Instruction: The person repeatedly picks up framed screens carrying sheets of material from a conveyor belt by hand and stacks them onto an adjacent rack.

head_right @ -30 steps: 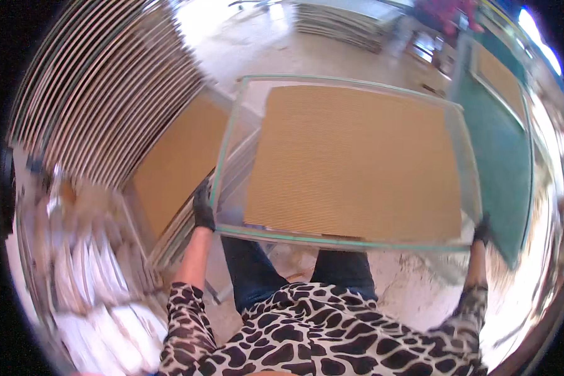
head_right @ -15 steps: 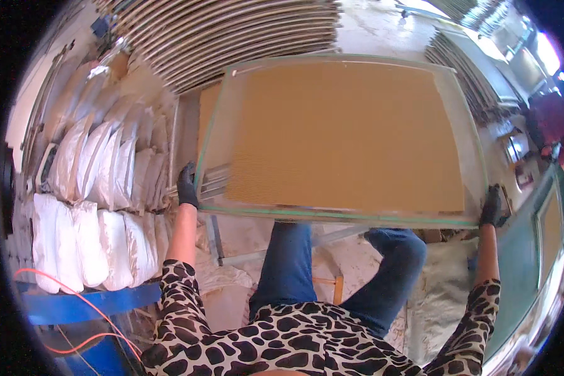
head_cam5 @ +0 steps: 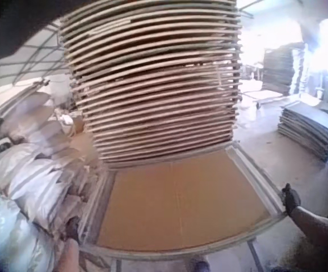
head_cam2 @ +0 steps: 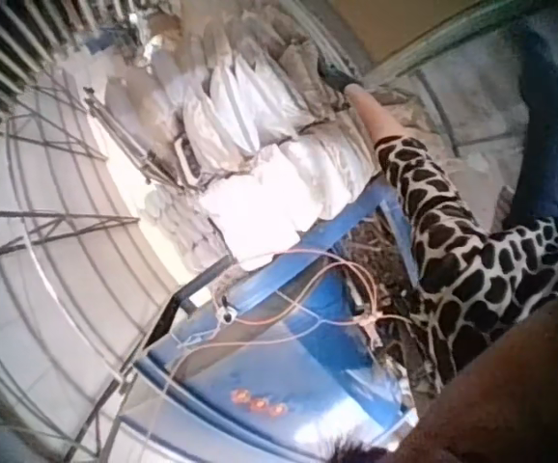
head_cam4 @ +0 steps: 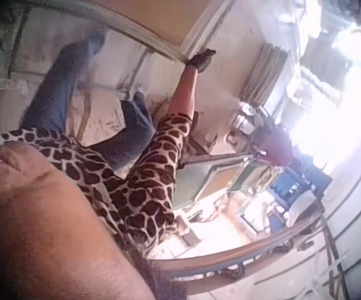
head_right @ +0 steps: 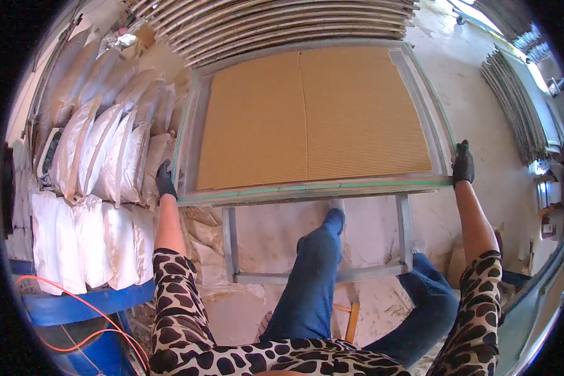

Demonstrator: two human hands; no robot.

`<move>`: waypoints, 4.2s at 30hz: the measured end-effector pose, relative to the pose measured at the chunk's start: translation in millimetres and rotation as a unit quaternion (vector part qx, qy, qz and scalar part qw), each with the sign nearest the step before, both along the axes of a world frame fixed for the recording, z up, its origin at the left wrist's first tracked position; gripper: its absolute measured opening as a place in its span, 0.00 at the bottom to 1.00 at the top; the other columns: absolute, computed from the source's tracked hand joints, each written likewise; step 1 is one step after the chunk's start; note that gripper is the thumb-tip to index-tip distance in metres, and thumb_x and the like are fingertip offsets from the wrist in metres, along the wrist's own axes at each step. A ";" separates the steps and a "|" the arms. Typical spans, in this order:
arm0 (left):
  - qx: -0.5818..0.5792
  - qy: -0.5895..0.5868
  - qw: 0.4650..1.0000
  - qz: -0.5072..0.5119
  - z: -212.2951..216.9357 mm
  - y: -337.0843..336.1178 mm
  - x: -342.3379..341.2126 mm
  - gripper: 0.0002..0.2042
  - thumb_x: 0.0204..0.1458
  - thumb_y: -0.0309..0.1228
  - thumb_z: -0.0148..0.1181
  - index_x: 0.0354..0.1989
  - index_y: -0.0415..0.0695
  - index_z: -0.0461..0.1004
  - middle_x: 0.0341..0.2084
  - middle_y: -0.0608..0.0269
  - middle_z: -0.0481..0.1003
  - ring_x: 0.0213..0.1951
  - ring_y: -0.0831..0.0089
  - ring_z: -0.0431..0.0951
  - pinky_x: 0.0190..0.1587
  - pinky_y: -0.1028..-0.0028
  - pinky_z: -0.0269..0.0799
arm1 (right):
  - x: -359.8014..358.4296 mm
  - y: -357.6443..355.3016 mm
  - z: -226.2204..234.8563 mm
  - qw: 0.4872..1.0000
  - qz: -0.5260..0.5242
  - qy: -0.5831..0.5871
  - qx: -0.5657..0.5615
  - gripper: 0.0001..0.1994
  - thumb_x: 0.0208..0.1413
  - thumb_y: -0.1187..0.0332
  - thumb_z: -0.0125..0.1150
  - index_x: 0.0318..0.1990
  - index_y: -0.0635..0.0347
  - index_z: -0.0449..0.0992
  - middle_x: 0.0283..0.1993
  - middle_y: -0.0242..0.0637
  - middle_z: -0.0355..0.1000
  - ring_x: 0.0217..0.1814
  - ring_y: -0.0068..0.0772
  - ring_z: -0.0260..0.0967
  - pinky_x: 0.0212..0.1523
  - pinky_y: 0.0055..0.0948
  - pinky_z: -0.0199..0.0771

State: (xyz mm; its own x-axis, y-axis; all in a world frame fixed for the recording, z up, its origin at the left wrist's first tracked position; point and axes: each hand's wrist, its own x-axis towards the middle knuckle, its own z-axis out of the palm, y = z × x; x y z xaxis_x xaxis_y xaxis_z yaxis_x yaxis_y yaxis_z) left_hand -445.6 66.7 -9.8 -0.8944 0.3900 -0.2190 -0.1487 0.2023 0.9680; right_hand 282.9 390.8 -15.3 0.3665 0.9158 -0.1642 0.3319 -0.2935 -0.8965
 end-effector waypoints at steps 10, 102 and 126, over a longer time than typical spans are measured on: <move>-0.100 0.208 0.970 -0.082 -70.5 -6.5 -49.1 0.19 0.50 0.40 0.49 0.46 0.41 0.68 0.43 0.56 0.69 0.46 0.67 0.67 0.49 0.73 0.59 | 41.4 -13.0 -57.8 0.950 0.189 -0.228 0.101 0.22 0.53 0.54 0.45 0.48 0.61 0.68 0.49 0.42 0.67 0.51 0.35 0.63 0.51 0.30 0.59; -0.018 0.058 0.693 -0.718 -20.6 56.2 560.0 0.11 0.52 0.29 0.48 0.41 0.38 0.68 0.26 0.60 0.72 0.27 0.74 0.71 0.30 0.76 0.68 | 504.2 -676.6 -9.5 0.714 -0.096 -0.642 -0.263 0.17 0.44 0.71 0.44 0.45 0.53 0.66 0.37 0.42 0.67 0.43 0.44 0.64 0.42 0.40 0.64; 0.043 -0.293 0.568 -0.768 -77.8 26.9 700.5 0.19 0.56 0.48 0.34 0.40 0.45 0.62 0.34 0.57 0.67 0.36 0.66 0.69 0.40 0.70 0.68 | 222.3 -293.7 84.6 0.943 0.077 -0.276 0.172 0.19 0.50 0.54 0.48 0.47 0.50 0.70 0.44 0.45 0.68 0.48 0.46 0.63 0.49 0.39 0.61</move>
State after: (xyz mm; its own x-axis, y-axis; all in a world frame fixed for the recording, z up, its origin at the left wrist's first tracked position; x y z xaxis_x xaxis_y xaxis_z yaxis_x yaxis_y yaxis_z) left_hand 254.9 93.6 -87.7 0.7317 0.6435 -0.2250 -0.1621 0.4848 0.8595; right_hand 505.2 97.2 69.4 0.1678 0.9294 0.3288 0.7902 0.0727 -0.6086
